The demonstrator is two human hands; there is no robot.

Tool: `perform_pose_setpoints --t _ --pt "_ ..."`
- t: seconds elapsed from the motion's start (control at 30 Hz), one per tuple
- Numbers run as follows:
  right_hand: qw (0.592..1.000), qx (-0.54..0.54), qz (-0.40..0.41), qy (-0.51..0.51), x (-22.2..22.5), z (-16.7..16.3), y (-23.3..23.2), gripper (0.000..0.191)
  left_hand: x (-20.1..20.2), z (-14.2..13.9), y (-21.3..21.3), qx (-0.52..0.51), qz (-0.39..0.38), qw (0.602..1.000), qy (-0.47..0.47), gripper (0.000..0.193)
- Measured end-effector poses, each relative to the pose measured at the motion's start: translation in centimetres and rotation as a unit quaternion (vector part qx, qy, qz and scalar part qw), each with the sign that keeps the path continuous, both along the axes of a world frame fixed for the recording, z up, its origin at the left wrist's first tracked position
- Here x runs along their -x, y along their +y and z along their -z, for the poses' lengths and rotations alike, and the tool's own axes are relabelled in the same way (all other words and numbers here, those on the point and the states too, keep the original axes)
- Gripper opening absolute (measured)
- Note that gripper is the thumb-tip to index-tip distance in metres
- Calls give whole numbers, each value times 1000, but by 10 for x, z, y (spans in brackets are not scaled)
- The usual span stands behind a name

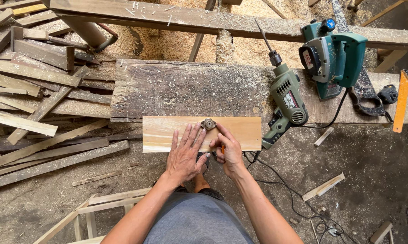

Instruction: The person takes a metal hinge fitting from a toolbox, places a wooden board on the workbench, marks a hole position with a pencil, and drills holes into the board with a power drill. They then hold a wooden box and fit the metal fitting onto its edge, pressing it into place by hand.

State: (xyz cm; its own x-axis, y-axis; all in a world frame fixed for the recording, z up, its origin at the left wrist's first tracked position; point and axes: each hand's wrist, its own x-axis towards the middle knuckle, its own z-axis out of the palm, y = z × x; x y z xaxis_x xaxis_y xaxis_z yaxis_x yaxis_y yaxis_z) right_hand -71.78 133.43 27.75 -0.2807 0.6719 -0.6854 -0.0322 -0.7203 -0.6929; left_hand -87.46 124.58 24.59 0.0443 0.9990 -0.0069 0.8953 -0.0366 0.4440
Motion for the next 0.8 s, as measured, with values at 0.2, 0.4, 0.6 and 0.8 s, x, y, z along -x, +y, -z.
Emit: perform_pose_setpoints --t 0.2,0.4,0.6,0.8 --pt "1000 2 3 0 0 1 1 58 1 -3 1 3 -3 1000 -5 81" --pt "1000 1 0 -2 1 -1 2 58 1 -3 2 15 -3 1000 -7 80" --pt "1000 -1 22 -16 0 -2 0 56 3 -1 2 -6 1 1000 -22 81" --pt "994 18 106 14 -18 5 5 39 21 -9 -8 -64 -39 996 -55 73"
